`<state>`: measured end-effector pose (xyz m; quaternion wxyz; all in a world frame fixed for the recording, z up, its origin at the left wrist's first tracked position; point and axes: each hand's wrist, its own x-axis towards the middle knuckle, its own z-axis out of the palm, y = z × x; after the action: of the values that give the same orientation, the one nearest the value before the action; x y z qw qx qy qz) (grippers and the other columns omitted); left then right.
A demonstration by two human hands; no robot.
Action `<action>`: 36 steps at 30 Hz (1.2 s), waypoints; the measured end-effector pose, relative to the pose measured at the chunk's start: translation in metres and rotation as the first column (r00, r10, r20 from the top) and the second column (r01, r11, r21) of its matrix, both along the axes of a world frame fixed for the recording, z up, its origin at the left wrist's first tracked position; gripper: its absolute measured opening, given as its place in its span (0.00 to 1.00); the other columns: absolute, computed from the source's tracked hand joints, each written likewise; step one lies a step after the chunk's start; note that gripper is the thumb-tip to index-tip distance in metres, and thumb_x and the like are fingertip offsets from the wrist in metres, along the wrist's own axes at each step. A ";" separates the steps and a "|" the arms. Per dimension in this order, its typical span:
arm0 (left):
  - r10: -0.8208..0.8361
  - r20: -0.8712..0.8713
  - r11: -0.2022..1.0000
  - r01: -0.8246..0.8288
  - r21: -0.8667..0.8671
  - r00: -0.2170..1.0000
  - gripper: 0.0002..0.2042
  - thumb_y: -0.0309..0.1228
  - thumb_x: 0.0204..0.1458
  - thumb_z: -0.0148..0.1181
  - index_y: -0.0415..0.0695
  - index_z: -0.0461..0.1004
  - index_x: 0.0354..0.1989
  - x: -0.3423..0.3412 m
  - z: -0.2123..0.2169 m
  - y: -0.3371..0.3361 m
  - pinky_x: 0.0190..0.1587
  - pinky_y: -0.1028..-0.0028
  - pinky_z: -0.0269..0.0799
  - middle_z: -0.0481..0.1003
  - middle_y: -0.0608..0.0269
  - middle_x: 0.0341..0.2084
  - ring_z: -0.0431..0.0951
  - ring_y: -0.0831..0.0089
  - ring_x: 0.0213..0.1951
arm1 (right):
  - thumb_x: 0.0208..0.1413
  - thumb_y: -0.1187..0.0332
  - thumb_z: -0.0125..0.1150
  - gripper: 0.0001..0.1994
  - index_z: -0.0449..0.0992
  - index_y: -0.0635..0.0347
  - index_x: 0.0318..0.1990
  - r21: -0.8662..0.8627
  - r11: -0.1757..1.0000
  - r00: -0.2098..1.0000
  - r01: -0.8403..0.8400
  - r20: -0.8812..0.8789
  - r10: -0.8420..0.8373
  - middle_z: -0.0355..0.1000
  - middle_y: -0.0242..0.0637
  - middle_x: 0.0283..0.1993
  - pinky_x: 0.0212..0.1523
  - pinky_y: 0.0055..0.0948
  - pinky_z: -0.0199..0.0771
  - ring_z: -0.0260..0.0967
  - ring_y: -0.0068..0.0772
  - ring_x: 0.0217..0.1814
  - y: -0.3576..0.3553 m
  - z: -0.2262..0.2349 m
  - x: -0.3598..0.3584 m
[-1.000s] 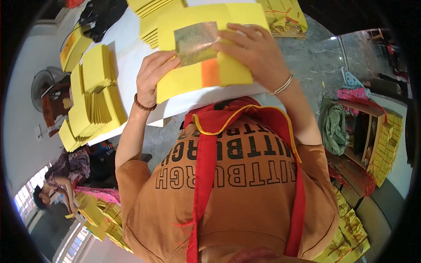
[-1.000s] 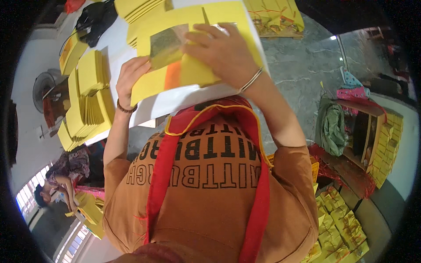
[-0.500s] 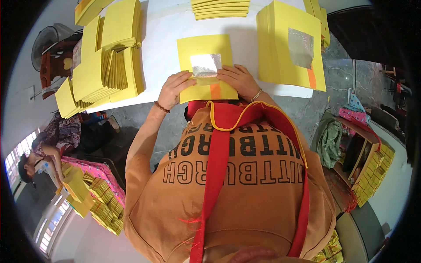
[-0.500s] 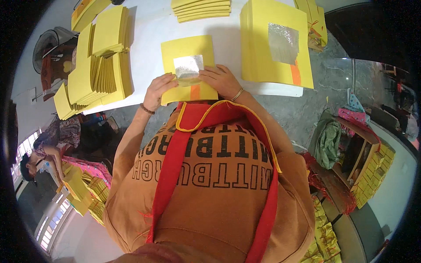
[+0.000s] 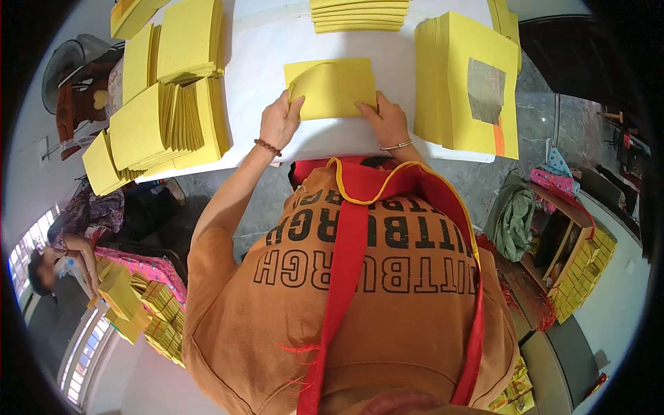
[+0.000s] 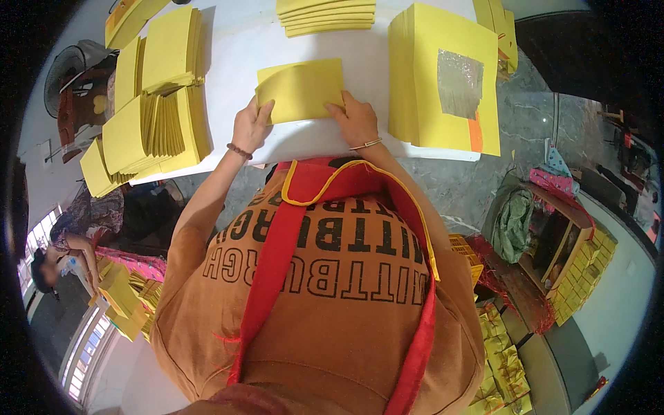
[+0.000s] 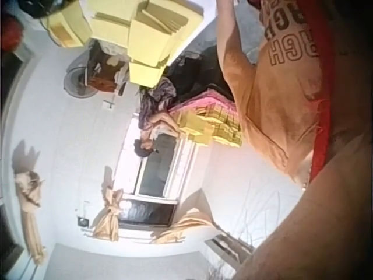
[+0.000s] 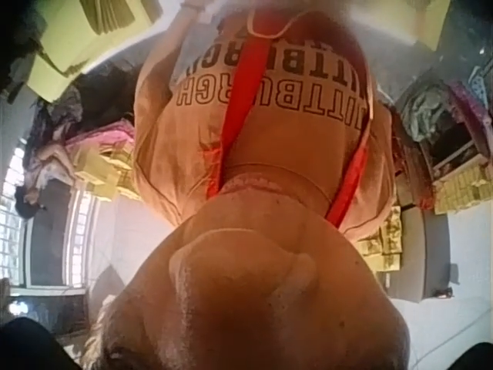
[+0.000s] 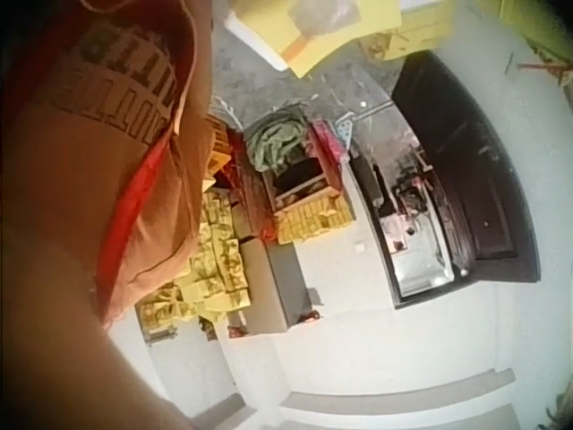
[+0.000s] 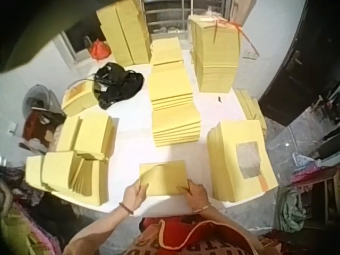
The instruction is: Folding and stacking sheets of joss paper with metallic foil squares.
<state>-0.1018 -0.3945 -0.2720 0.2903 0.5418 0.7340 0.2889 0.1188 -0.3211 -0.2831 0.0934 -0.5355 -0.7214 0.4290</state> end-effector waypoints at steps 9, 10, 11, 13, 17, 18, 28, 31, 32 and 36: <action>0.041 -0.095 0.986 -0.056 -0.160 0.995 0.12 0.36 0.52 0.50 0.38 0.70 0.32 -0.006 0.007 0.026 0.28 0.59 0.68 0.74 0.50 0.19 0.74 0.52 0.24 | 0.49 0.55 0.55 0.22 0.68 0.53 0.51 -0.010 0.975 0.972 0.223 -0.067 -0.224 0.74 0.43 0.37 0.35 0.40 0.68 0.71 0.47 0.35 0.006 0.015 -0.015; 0.023 -0.109 0.977 -0.045 -0.208 0.994 0.12 0.37 0.51 0.51 0.38 0.70 0.32 -0.008 0.007 0.027 0.29 0.59 0.68 0.74 0.50 0.20 0.75 0.52 0.24 | 0.49 0.55 0.55 0.22 0.68 0.53 0.51 -0.011 0.976 0.974 0.218 -0.066 -0.218 0.74 0.43 0.37 0.35 0.40 0.68 0.71 0.47 0.35 0.006 0.011 -0.015; 0.022 -0.107 0.977 -0.044 -0.209 0.994 0.12 0.37 0.51 0.51 0.38 0.70 0.32 -0.009 0.006 0.028 0.29 0.59 0.68 0.74 0.50 0.20 0.75 0.52 0.24 | 0.49 0.55 0.56 0.22 0.69 0.50 0.51 0.091 0.979 0.982 0.180 -0.067 -0.174 0.72 0.42 0.30 0.32 0.37 0.67 0.70 0.42 0.31 0.005 0.006 -0.015; 0.074 -0.033 0.977 -0.079 -0.199 0.997 0.13 0.38 0.50 0.52 0.39 0.71 0.31 -0.010 0.004 0.030 0.29 0.60 0.68 0.75 0.50 0.20 0.75 0.52 0.25 | 0.49 0.55 0.57 0.22 0.70 0.47 0.52 0.192 0.971 0.989 0.142 -0.062 -0.132 0.70 0.41 0.24 0.29 0.33 0.66 0.69 0.37 0.26 0.005 0.000 -0.013; 0.099 -0.035 0.973 -0.104 -0.205 0.994 0.13 0.38 0.50 0.53 0.38 0.70 0.32 -0.017 -0.007 0.033 0.29 0.61 0.69 0.75 0.51 0.21 0.76 0.54 0.25 | 0.48 0.53 0.57 0.22 0.70 0.44 0.52 0.215 0.966 0.989 0.146 -0.002 -0.149 0.70 0.42 0.23 0.29 0.36 0.67 0.69 0.41 0.26 0.008 0.000 -0.016; 0.117 0.004 0.979 -0.115 -0.167 0.993 0.13 0.38 0.50 0.53 0.38 0.69 0.33 -0.019 -0.013 0.033 0.29 0.62 0.69 0.75 0.51 0.21 0.76 0.55 0.25 | 0.48 0.53 0.57 0.22 0.71 0.45 0.52 0.211 0.967 0.988 0.145 0.014 -0.151 0.70 0.43 0.23 0.30 0.37 0.67 0.69 0.42 0.27 0.008 0.001 -0.016; 0.138 0.081 0.983 -0.127 -0.129 0.987 0.16 0.40 0.50 0.55 0.40 0.65 0.38 -0.028 -0.028 0.034 0.31 0.63 0.68 0.74 0.53 0.23 0.75 0.55 0.27 | 0.48 0.54 0.56 0.21 0.71 0.46 0.51 0.273 0.952 0.987 0.141 0.040 -0.158 0.72 0.46 0.26 0.32 0.39 0.68 0.70 0.48 0.30 0.007 -0.002 -0.021; 0.148 -0.145 0.954 -0.180 -0.241 0.978 0.16 0.38 0.49 0.56 0.41 0.66 0.41 -0.012 0.012 0.043 0.32 0.62 0.68 0.74 0.55 0.26 0.75 0.56 0.29 | 0.49 0.54 0.56 0.21 0.71 0.46 0.51 0.271 0.950 0.984 0.153 0.043 -0.170 0.73 0.46 0.28 0.32 0.40 0.68 0.71 0.49 0.31 0.008 -0.004 -0.018; 0.149 -0.146 0.953 -0.181 -0.241 0.978 0.16 0.38 0.49 0.56 0.41 0.66 0.41 -0.006 0.020 0.042 0.32 0.62 0.68 0.74 0.55 0.26 0.75 0.56 0.29 | 0.49 0.54 0.56 0.21 0.71 0.47 0.51 0.246 0.957 0.983 0.156 0.057 -0.174 0.73 0.46 0.29 0.33 0.40 0.68 0.71 0.49 0.32 0.008 -0.002 -0.020; -0.251 -0.476 0.890 0.394 0.229 0.843 0.18 0.35 0.47 0.56 0.42 0.68 0.46 0.018 0.017 0.047 0.50 0.60 0.61 0.68 0.54 0.45 0.66 0.58 0.50 | 0.49 0.58 0.55 0.19 0.71 0.49 0.50 0.173 0.978 0.984 0.113 0.114 -0.134 0.73 0.41 0.41 0.38 0.40 0.70 0.71 0.46 0.40 0.008 0.013 -0.024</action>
<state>-0.0840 -0.3479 -0.2549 0.0736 0.7485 0.6207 0.2216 0.0949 -0.3134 -0.2699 0.1188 -0.5957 -0.7243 0.3263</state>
